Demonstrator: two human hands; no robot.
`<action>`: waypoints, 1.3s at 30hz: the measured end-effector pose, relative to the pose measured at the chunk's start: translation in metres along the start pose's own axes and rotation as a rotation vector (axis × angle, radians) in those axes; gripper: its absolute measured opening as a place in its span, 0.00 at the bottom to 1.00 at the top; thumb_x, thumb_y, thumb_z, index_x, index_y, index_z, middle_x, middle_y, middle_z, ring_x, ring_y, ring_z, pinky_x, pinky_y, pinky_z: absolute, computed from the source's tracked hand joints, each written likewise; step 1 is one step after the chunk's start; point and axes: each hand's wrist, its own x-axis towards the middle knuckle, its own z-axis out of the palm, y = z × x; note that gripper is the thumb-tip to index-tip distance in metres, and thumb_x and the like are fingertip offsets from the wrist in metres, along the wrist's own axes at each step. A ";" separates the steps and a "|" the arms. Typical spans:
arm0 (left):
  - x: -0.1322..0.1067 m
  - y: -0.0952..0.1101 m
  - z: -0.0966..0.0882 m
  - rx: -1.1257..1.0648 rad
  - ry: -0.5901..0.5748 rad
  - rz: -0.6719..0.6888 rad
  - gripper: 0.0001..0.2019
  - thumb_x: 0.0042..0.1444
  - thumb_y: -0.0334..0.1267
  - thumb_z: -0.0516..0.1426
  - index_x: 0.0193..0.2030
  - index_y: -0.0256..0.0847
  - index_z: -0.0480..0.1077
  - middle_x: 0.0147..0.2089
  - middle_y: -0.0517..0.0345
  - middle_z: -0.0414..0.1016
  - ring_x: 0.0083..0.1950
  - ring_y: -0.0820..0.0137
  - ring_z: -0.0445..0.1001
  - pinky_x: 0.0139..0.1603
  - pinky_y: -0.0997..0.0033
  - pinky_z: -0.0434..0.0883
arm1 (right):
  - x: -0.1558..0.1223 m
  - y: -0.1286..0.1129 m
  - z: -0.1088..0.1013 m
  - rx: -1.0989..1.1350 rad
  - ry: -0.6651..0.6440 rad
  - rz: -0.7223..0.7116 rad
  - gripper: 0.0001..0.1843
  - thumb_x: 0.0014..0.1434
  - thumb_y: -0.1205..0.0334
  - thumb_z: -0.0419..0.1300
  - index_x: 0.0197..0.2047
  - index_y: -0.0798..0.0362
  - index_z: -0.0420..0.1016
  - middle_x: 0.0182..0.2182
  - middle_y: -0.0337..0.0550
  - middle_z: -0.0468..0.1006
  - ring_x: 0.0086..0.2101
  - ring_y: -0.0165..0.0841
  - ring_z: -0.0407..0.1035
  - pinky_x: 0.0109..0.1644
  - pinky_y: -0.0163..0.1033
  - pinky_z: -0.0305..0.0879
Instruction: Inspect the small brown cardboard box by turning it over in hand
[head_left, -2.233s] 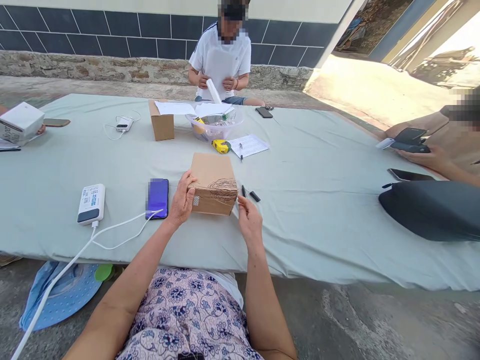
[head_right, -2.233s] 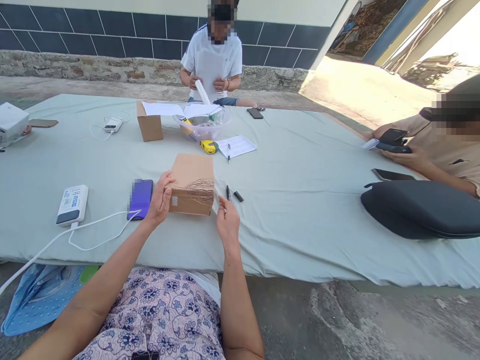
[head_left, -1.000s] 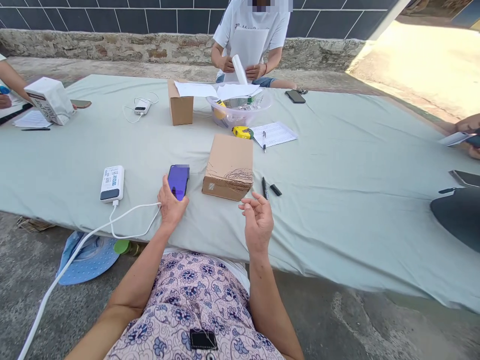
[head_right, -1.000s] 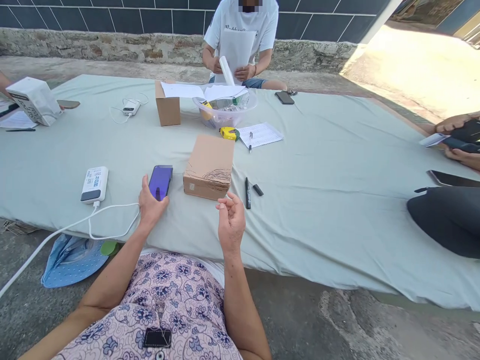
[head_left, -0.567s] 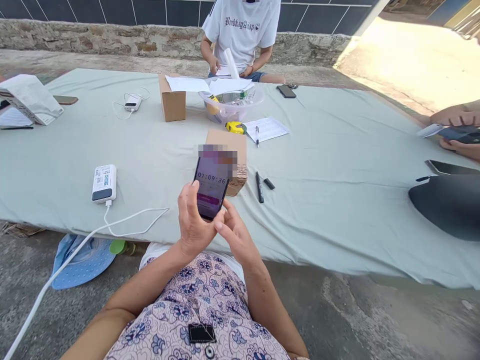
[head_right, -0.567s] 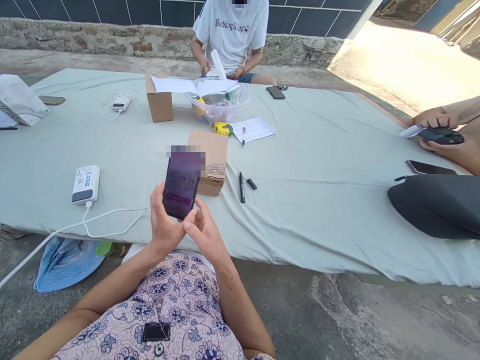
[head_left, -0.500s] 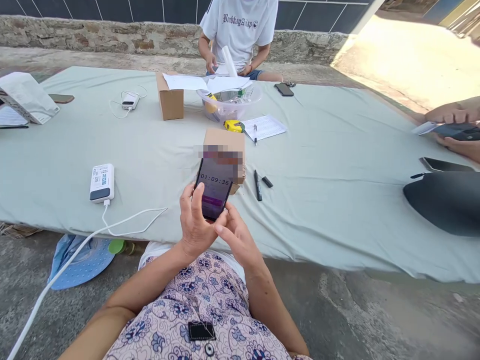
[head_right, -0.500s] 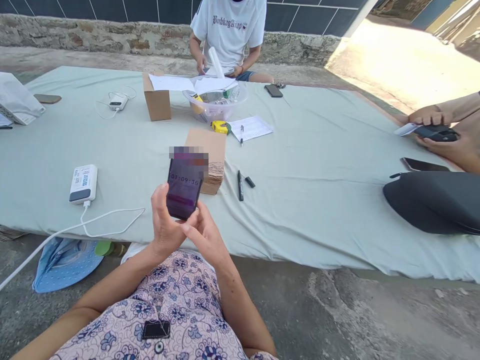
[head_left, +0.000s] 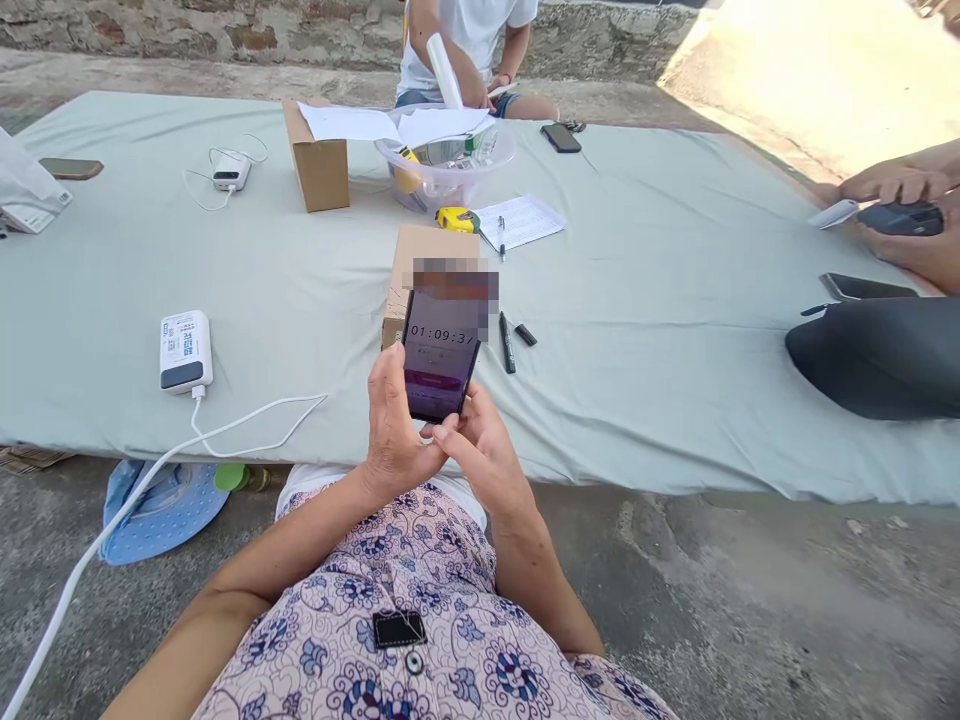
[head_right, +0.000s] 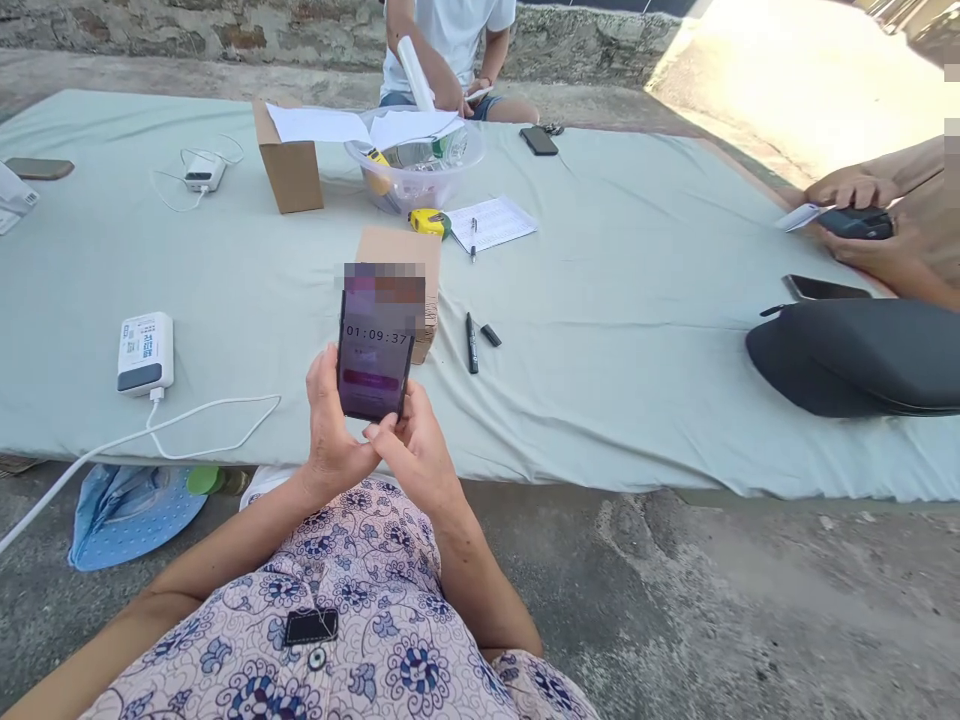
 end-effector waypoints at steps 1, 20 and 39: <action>-0.001 0.000 -0.001 -0.023 -0.021 -0.016 0.44 0.64 0.52 0.58 0.79 0.40 0.41 0.72 0.33 0.57 0.73 0.47 0.60 0.70 0.43 0.65 | 0.000 -0.002 0.000 0.003 -0.006 -0.007 0.28 0.60 0.58 0.64 0.63 0.47 0.66 0.49 0.47 0.78 0.42 0.35 0.75 0.49 0.44 0.76; -0.009 -0.009 -0.002 -0.496 -0.029 -0.407 0.30 0.70 0.53 0.41 0.75 0.48 0.57 0.74 0.48 0.58 0.72 0.57 0.64 0.66 0.57 0.72 | 0.007 0.013 -0.005 -0.099 0.037 0.017 0.23 0.63 0.60 0.57 0.61 0.49 0.66 0.43 0.44 0.78 0.35 0.33 0.75 0.47 0.47 0.76; -0.002 -0.036 -0.006 -0.463 0.063 -0.511 0.49 0.51 0.69 0.64 0.72 0.42 0.59 0.67 0.39 0.64 0.67 0.50 0.71 0.64 0.55 0.74 | 0.015 -0.005 0.014 -0.202 -0.262 -0.097 0.40 0.63 0.66 0.59 0.75 0.41 0.54 0.63 0.46 0.72 0.52 0.38 0.73 0.52 0.44 0.77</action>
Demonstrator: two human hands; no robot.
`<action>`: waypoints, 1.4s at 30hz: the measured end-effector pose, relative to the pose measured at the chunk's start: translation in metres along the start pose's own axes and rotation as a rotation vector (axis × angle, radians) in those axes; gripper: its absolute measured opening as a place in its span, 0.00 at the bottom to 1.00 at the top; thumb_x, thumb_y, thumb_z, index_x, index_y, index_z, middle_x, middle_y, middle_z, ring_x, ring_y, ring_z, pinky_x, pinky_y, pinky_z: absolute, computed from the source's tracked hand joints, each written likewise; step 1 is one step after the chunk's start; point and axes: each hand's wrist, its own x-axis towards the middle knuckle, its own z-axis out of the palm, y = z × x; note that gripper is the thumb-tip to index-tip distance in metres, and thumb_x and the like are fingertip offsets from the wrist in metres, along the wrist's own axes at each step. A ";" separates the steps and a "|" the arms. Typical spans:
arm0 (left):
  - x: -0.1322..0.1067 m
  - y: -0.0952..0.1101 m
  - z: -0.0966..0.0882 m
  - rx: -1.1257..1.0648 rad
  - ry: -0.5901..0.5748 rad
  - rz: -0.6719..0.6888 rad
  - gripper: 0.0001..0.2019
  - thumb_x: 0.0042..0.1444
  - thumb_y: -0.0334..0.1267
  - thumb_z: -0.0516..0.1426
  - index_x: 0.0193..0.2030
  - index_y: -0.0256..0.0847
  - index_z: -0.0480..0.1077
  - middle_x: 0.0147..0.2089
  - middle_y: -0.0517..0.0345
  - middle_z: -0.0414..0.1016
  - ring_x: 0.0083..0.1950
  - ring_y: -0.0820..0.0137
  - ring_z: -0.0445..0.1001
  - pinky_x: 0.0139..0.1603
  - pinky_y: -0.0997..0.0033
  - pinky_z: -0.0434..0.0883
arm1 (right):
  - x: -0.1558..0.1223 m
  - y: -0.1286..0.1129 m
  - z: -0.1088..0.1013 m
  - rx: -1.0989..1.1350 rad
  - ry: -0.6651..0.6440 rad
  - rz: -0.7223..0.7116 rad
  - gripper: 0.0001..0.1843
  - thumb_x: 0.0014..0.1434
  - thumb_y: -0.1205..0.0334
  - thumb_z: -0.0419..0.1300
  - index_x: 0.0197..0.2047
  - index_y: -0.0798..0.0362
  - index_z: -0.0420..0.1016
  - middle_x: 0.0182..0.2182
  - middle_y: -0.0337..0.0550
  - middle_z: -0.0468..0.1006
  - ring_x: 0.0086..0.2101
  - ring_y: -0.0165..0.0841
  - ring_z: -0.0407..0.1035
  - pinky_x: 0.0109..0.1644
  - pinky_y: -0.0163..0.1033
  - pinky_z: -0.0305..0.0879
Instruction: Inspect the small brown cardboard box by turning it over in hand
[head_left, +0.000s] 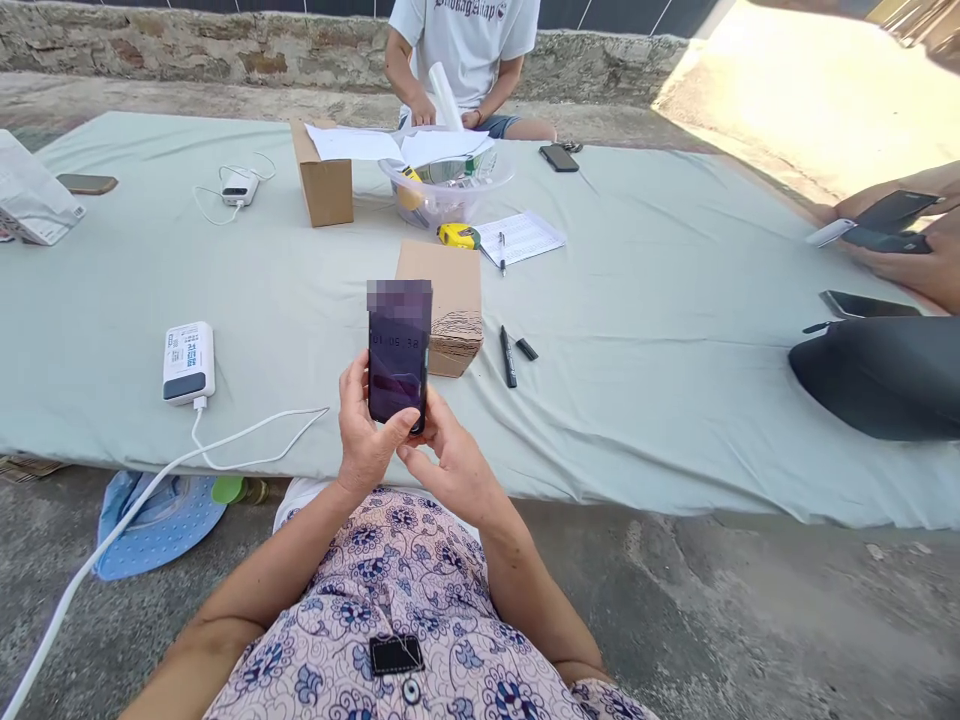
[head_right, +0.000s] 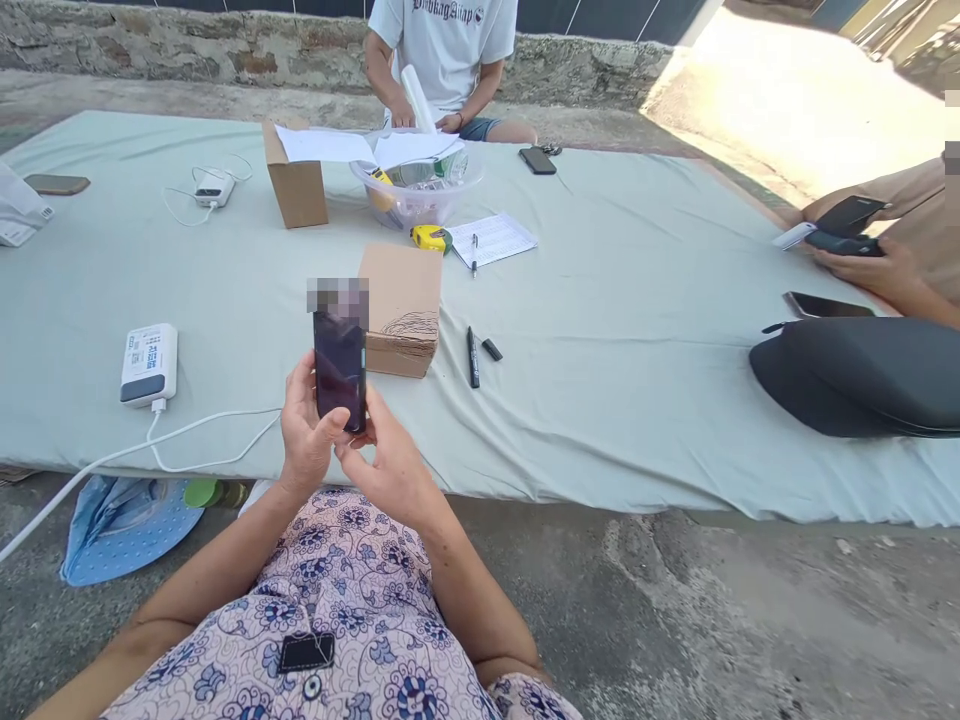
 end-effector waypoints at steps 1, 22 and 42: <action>0.003 -0.005 -0.003 0.013 0.009 -0.006 0.51 0.49 0.70 0.64 0.72 0.42 0.58 0.67 0.38 0.64 0.67 0.49 0.71 0.63 0.55 0.74 | 0.005 -0.001 0.002 -0.024 -0.038 -0.015 0.42 0.62 0.68 0.58 0.76 0.40 0.53 0.63 0.45 0.71 0.52 0.37 0.73 0.52 0.44 0.77; 0.074 -0.044 -0.034 0.909 0.162 -0.300 0.47 0.49 0.39 0.68 0.74 0.32 0.53 0.63 0.33 0.66 0.68 0.42 0.63 0.71 0.38 0.58 | 0.016 0.056 -0.054 0.131 0.357 0.170 0.27 0.59 0.49 0.64 0.60 0.49 0.71 0.47 0.48 0.81 0.42 0.35 0.77 0.45 0.42 0.71; 0.048 -0.047 0.009 0.491 -0.232 -0.031 0.40 0.59 0.42 0.60 0.76 0.40 0.51 0.73 0.37 0.62 0.74 0.54 0.64 0.72 0.47 0.65 | 0.043 0.095 -0.067 -0.190 0.570 0.188 0.43 0.56 0.52 0.58 0.73 0.53 0.59 0.67 0.56 0.70 0.63 0.48 0.68 0.60 0.55 0.69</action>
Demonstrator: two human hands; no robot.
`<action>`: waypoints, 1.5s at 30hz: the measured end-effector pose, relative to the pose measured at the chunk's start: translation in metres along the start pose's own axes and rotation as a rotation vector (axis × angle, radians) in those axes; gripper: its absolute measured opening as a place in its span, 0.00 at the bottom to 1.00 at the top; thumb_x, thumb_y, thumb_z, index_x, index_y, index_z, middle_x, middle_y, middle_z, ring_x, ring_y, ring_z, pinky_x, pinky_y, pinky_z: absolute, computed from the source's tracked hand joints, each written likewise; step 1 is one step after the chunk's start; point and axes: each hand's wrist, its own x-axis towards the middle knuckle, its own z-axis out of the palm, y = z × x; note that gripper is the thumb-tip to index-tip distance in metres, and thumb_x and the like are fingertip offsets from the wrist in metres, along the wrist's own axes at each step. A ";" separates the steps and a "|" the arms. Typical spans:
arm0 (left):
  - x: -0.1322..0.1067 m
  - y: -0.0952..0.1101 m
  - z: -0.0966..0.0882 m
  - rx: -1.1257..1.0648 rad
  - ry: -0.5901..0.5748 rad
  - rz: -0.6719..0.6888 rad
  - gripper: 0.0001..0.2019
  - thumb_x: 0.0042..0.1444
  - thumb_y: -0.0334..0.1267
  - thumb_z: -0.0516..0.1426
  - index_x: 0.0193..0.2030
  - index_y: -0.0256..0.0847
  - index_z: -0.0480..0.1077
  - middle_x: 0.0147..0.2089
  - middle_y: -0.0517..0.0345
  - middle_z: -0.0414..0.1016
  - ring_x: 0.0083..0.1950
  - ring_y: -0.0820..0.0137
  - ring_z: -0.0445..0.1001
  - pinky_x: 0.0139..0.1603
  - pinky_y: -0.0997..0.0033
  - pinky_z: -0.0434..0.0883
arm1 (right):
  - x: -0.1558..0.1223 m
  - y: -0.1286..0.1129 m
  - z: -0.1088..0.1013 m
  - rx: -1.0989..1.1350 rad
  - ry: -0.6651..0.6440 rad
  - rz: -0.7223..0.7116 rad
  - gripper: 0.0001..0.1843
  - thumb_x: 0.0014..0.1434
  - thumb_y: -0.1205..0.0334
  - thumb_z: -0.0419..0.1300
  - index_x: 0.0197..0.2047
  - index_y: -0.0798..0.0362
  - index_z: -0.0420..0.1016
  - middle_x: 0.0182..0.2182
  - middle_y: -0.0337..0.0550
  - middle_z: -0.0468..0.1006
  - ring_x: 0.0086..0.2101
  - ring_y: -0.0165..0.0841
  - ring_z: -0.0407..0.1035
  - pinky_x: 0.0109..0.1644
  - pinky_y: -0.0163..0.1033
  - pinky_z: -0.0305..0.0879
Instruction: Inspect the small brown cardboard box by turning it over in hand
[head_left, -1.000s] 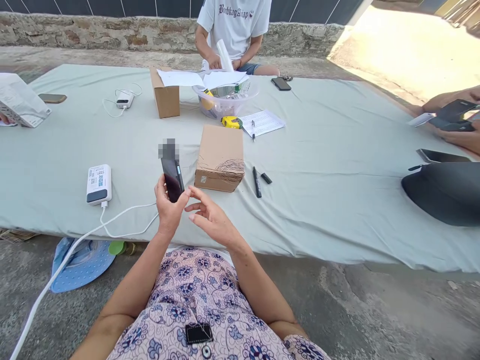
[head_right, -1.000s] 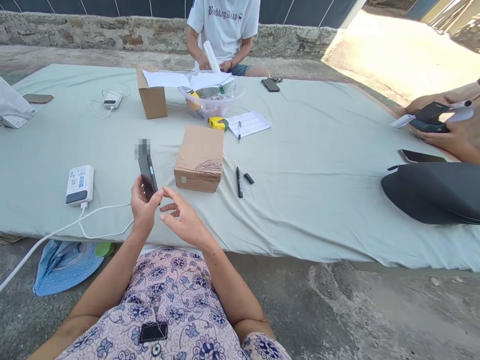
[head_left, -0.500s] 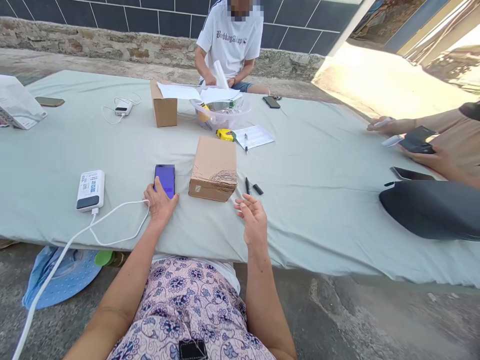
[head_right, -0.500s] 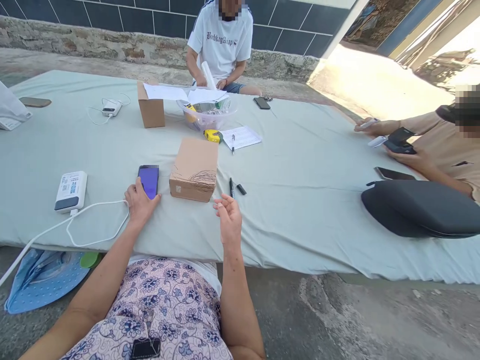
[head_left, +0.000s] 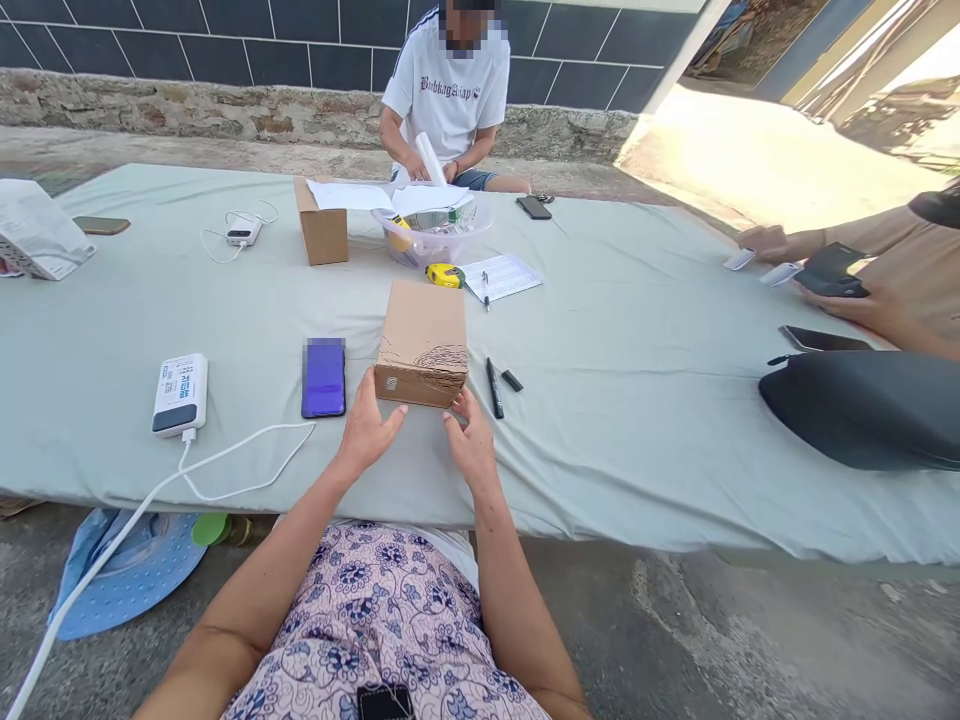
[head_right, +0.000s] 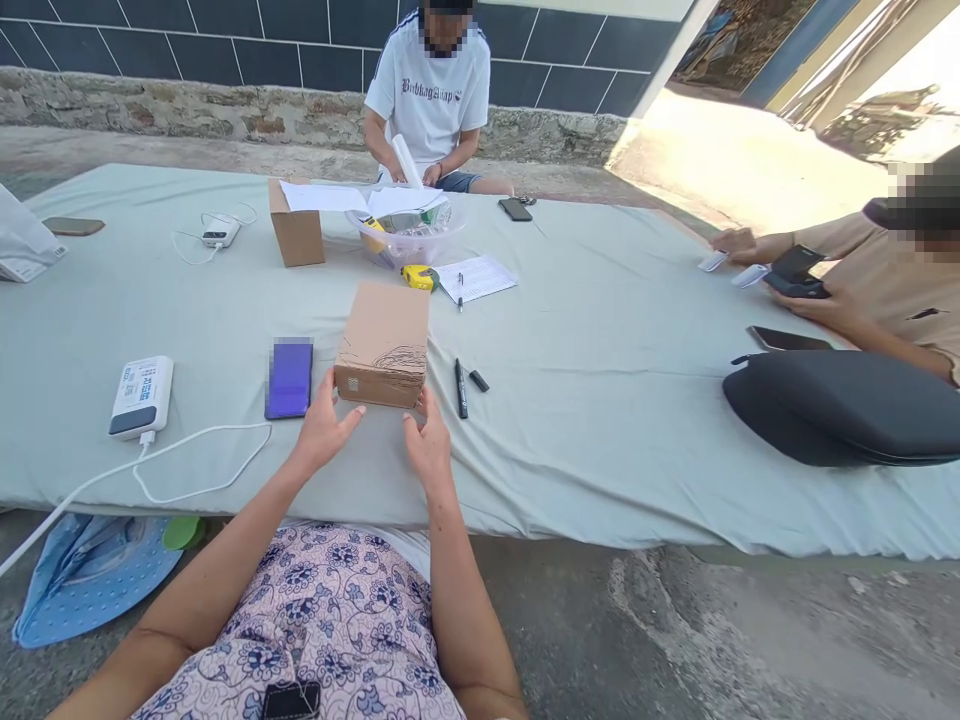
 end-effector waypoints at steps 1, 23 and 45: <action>-0.001 0.003 0.002 -0.048 -0.006 -0.019 0.40 0.58 0.41 0.60 0.75 0.40 0.52 0.73 0.38 0.63 0.74 0.54 0.63 0.72 0.47 0.65 | -0.002 -0.001 0.000 -0.006 -0.008 -0.007 0.42 0.56 0.52 0.58 0.73 0.52 0.60 0.67 0.56 0.69 0.63 0.48 0.68 0.60 0.55 0.70; -0.031 0.086 -0.057 -0.815 0.160 -0.300 0.32 0.53 0.59 0.67 0.55 0.40 0.65 0.24 0.68 0.71 0.16 0.75 0.66 0.16 0.77 0.65 | -0.026 -0.097 -0.027 -0.075 0.031 -0.835 0.42 0.67 0.53 0.60 0.77 0.36 0.44 0.75 0.47 0.56 0.73 0.47 0.52 0.71 0.59 0.64; -0.029 0.043 -0.057 -0.185 0.252 0.239 0.59 0.47 0.69 0.67 0.78 0.50 0.44 0.77 0.38 0.50 0.77 0.47 0.54 0.70 0.50 0.66 | 0.040 -0.138 0.003 0.028 0.044 -0.859 0.24 0.66 0.41 0.62 0.61 0.39 0.73 0.55 0.42 0.78 0.54 0.39 0.73 0.57 0.48 0.73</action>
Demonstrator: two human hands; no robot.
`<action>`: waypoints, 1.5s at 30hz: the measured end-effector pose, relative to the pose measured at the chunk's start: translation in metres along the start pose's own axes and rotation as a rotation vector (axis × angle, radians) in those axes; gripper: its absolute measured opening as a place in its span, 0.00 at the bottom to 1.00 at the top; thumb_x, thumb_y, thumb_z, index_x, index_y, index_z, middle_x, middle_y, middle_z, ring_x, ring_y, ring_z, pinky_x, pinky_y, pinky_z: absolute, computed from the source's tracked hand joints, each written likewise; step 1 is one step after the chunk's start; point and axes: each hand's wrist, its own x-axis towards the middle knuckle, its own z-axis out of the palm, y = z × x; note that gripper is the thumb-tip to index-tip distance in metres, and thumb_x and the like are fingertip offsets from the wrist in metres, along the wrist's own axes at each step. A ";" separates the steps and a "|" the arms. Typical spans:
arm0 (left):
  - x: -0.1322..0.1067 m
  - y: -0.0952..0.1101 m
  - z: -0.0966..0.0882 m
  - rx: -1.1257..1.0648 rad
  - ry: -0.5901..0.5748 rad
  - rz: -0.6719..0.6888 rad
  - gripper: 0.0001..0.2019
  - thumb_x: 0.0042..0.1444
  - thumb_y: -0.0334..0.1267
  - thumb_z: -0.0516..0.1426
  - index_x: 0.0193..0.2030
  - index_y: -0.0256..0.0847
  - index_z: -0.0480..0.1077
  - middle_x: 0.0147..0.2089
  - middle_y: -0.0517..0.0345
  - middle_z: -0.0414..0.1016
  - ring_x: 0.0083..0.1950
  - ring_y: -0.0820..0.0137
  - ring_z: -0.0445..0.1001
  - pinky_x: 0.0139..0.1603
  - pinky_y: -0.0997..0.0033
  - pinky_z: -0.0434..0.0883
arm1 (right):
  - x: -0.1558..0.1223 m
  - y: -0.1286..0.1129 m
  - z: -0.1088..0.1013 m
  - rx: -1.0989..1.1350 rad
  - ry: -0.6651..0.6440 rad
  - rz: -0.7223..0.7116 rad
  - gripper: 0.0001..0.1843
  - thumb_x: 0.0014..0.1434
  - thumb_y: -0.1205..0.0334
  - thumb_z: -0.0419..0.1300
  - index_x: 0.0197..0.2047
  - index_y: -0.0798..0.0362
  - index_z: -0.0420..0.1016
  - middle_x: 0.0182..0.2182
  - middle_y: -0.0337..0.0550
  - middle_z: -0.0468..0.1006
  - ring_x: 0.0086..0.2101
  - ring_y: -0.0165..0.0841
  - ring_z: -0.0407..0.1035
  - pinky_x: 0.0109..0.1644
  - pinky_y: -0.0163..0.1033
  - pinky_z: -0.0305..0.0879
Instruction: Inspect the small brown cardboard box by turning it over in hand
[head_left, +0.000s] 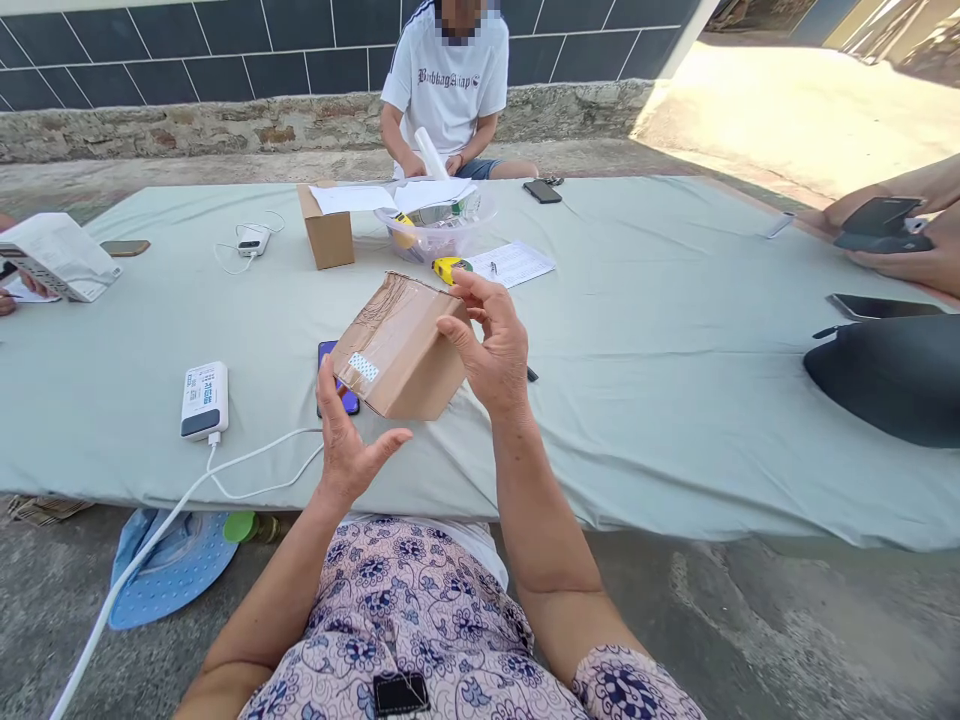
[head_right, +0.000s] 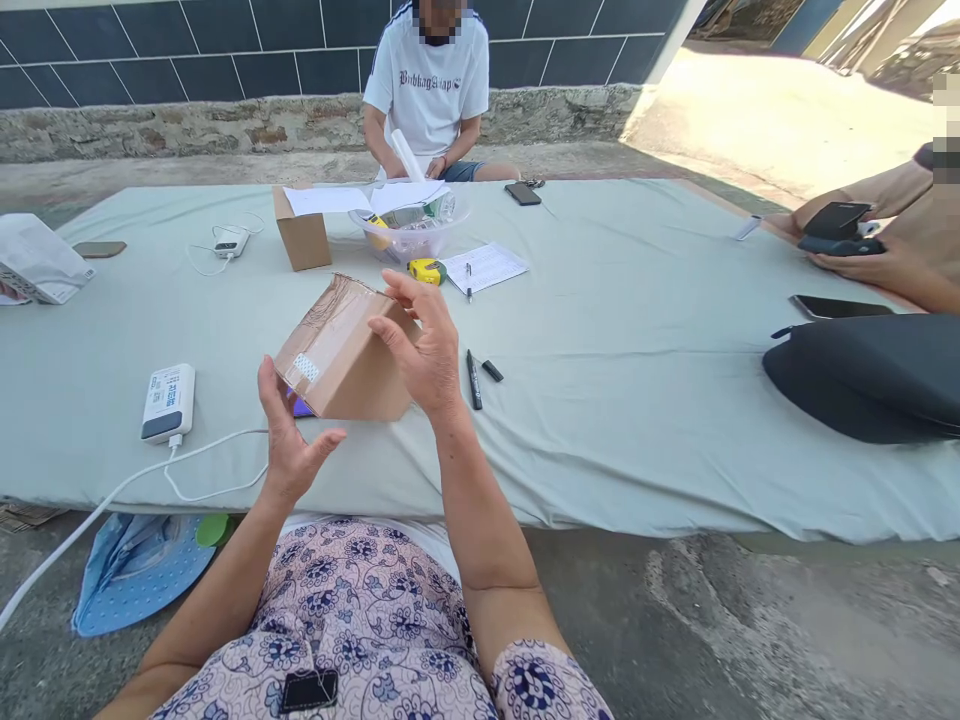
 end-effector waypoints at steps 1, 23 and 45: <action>0.000 0.001 0.001 0.037 -0.006 0.000 0.59 0.46 0.66 0.70 0.77 0.50 0.46 0.77 0.38 0.49 0.78 0.46 0.52 0.70 0.49 0.65 | 0.001 0.001 0.000 0.035 0.023 0.029 0.22 0.67 0.42 0.62 0.60 0.40 0.74 0.53 0.42 0.79 0.52 0.38 0.74 0.55 0.46 0.74; 0.019 0.022 -0.005 -0.548 0.221 -0.502 0.31 0.46 0.53 0.72 0.57 0.49 0.72 0.59 0.55 0.75 0.55 0.67 0.75 0.41 0.78 0.75 | -0.030 0.024 -0.037 0.039 -0.144 0.616 0.19 0.65 0.45 0.59 0.44 0.48 0.86 0.45 0.42 0.85 0.49 0.41 0.75 0.55 0.45 0.68; -0.001 0.011 0.029 -0.948 0.240 -0.919 0.32 0.41 0.57 0.72 0.51 0.47 0.72 0.46 0.54 0.76 0.43 0.65 0.77 0.38 0.68 0.80 | -0.047 -0.001 -0.050 0.198 0.301 0.505 0.21 0.61 0.41 0.62 0.46 0.49 0.80 0.48 0.46 0.82 0.48 0.40 0.75 0.52 0.46 0.73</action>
